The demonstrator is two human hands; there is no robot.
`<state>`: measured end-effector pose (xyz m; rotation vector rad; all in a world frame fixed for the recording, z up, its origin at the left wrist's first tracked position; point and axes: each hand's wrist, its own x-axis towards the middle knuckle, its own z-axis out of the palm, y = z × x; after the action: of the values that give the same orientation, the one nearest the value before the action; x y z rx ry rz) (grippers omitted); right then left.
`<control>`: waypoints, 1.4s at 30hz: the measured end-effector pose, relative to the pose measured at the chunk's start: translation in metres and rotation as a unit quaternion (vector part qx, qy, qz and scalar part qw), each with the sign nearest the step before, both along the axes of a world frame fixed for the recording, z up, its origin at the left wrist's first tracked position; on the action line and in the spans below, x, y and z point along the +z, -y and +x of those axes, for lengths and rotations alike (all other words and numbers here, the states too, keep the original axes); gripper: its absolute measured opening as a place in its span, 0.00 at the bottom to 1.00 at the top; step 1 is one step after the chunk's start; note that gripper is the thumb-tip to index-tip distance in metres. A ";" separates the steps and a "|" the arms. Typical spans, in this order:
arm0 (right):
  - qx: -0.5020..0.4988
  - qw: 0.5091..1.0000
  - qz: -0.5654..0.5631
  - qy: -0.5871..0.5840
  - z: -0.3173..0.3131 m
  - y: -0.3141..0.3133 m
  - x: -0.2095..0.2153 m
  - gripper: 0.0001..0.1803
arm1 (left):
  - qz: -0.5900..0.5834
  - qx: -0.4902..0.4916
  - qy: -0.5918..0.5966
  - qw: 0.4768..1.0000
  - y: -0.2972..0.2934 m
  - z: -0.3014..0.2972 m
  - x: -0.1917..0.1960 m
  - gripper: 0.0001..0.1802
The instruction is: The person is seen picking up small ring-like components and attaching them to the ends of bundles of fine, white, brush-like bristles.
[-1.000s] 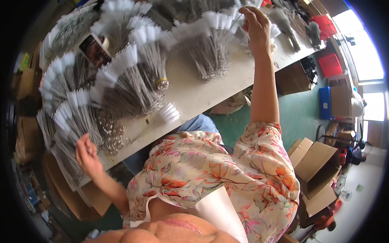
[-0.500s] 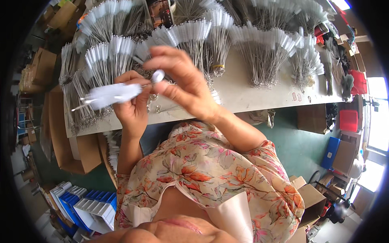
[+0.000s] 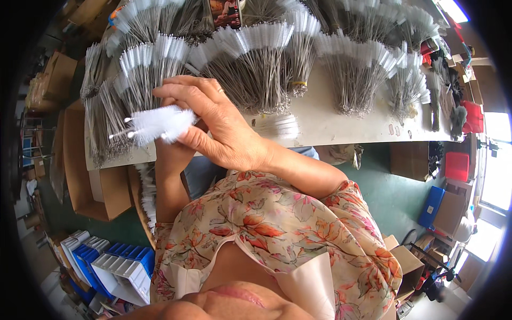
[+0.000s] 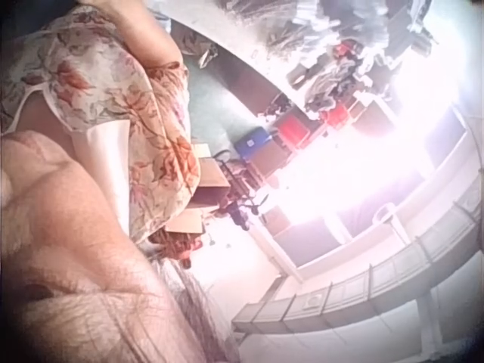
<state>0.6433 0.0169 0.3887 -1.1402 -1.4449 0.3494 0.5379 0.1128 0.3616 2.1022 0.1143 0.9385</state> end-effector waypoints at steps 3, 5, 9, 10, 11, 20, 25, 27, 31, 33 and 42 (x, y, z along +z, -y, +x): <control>0.005 0.998 -0.005 0.054 -0.004 -0.002 0.003 0.32 | -0.131 -0.026 -0.010 0.991 0.004 -0.004 -0.003 0.16; 0.076 0.977 0.048 -0.192 -0.015 -0.001 0.004 0.31 | 0.050 0.103 0.019 0.993 0.008 -0.010 0.011 0.06; -0.137 0.989 -0.030 -0.054 0.012 0.012 -0.011 0.16 | 0.077 0.191 0.290 0.935 -0.010 -0.027 0.011 0.09; -0.077 0.990 -0.090 -0.077 0.016 0.010 -0.010 0.17 | 0.079 0.193 0.289 0.934 -0.010 -0.028 0.011 0.09; -0.074 0.990 -0.090 -0.078 0.011 0.007 -0.014 0.17 | 0.136 0.171 0.292 0.931 -0.009 -0.027 0.009 0.10; 0.097 0.737 -0.009 -0.668 -0.002 -0.013 -0.011 0.12 | 0.107 0.106 0.176 0.973 0.023 0.006 -0.029 0.15; 0.153 0.787 -0.026 -0.597 0.046 0.010 0.001 0.12 | 0.217 0.071 0.175 0.958 0.002 0.003 -0.013 0.23; 0.060 0.900 -0.135 -0.409 0.057 0.027 0.004 0.12 | 0.098 0.095 0.223 0.965 -0.020 -0.008 0.010 0.29; -0.057 0.979 -0.194 -0.017 0.038 0.037 -0.002 0.07 | -0.007 0.023 0.286 0.958 -0.042 -0.002 0.058 0.42; -0.091 0.973 -0.212 0.028 0.025 0.035 0.002 0.04 | -0.059 -0.040 0.212 0.975 -0.033 0.018 0.054 0.50; -0.011 0.959 -0.274 -0.071 0.033 0.058 0.001 0.05 | -0.140 -0.274 0.012 0.951 0.023 0.050 0.001 0.44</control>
<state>0.6761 -0.0410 0.3898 -1.5349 -1.2381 0.8347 0.5879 0.0902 0.3624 1.7205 -0.3178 0.5692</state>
